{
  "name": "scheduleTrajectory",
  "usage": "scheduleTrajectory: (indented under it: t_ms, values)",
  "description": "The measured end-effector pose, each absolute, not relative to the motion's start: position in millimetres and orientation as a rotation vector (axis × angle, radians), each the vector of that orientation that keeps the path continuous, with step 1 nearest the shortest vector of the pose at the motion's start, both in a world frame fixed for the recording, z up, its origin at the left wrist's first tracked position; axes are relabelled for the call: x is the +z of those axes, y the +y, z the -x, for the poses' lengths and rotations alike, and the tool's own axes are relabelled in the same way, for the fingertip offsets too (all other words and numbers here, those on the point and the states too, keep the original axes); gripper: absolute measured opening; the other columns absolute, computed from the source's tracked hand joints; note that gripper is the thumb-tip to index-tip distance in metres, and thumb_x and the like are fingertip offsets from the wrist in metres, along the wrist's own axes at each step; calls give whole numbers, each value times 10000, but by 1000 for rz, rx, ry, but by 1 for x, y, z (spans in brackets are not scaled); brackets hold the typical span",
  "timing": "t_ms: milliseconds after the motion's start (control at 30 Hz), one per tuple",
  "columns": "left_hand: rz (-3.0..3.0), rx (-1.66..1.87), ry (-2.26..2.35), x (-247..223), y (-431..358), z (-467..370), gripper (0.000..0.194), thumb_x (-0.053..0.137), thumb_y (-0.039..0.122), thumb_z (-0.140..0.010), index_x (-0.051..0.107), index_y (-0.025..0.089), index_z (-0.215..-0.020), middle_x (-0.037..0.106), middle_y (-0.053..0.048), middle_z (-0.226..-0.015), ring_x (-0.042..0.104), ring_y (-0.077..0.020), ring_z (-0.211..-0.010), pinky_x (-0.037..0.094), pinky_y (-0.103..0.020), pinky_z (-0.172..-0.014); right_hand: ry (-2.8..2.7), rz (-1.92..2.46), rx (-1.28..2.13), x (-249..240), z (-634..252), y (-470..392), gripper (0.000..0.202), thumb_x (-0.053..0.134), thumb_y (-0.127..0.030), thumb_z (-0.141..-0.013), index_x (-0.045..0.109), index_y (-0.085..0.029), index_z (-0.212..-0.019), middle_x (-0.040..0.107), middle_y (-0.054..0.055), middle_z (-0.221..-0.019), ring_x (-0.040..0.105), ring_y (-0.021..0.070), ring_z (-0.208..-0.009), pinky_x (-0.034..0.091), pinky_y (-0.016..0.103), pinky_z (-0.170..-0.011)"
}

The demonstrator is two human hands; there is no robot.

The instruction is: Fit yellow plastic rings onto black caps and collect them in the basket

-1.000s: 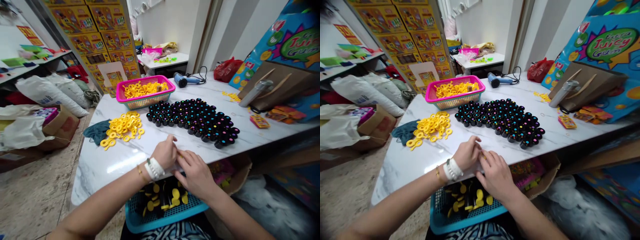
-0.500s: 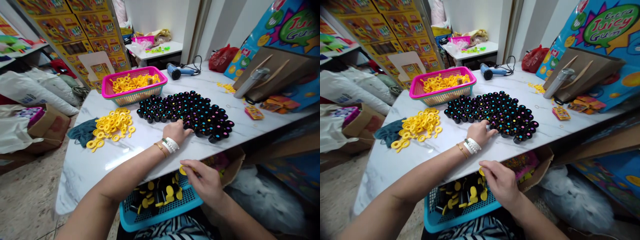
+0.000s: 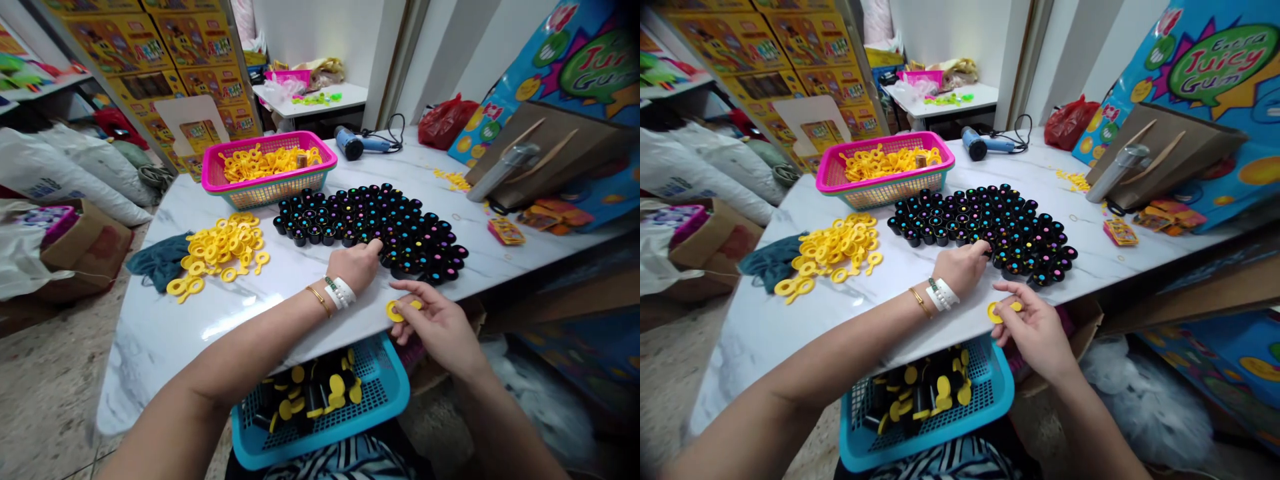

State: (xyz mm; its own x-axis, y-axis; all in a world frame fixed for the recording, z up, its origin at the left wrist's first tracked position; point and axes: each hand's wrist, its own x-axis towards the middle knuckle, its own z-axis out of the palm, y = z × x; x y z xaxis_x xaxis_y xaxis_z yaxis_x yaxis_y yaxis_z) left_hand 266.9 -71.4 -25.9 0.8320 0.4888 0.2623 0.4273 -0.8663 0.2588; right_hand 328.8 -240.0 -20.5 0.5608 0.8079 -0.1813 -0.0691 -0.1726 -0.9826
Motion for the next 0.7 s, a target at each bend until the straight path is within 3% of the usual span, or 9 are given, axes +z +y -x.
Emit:
scheduleTrajectory:
  t_ms: [167,300,367,433,567,700]
  values:
    - [-2891,405,664,-21,-64,-275,217,458,273,-927,611,248,-1079,680,-32,-901,651,-187,-710,451,-268,-569,-676,1610,916,-23,-332,-241,337,677,-389,-811,632,-140,-1033,659,6,-645,606,107,-470,496,201,-454]
    - [-2875,561,525,-11,-63,-247,161,541,304,-881,639,186,-933,617,-86,-1093,635,-185,-819,503,-284,-636,-764,1614,939,-22,-336,-243,323,660,-368,-817,656,-144,-1049,677,37,-776,615,107,-479,508,234,-482]
    - [-2850,634,469,-8,-64,-218,101,547,229,-860,617,157,-873,604,-110,-1144,628,-185,-871,525,-301,-708,-850,1703,752,-24,-338,-240,324,642,-348,-830,659,-173,-1101,653,49,-904,610,99,-474,509,247,-466]
    - [-2800,632,430,-8,-65,-185,51,542,184,-851,586,161,-840,647,-86,-1016,627,-176,-849,535,-309,-744,-935,1816,467,-27,-336,-232,291,625,-320,-846,669,-205,-1110,621,57,-997,618,103,-512,518,257,-479]
    - [-2748,641,558,-11,-70,-135,21,527,207,-877,540,194,-866,659,-71,-1012,622,-160,-814,542,-316,-737,-1219,1845,266,-29,-327,-211,191,585,-300,-887,699,-200,-1002,651,76,-1005,666,180,-754,558,311,-692]
    - [-2721,644,649,-14,-77,-133,92,570,228,-862,528,181,-930,655,-61,-910,622,-179,-833,533,-323,-751,-1531,1837,104,-30,-324,-209,301,585,-358,-897,667,-193,-1135,689,109,-1103,634,267,-1002,486,430,-913]
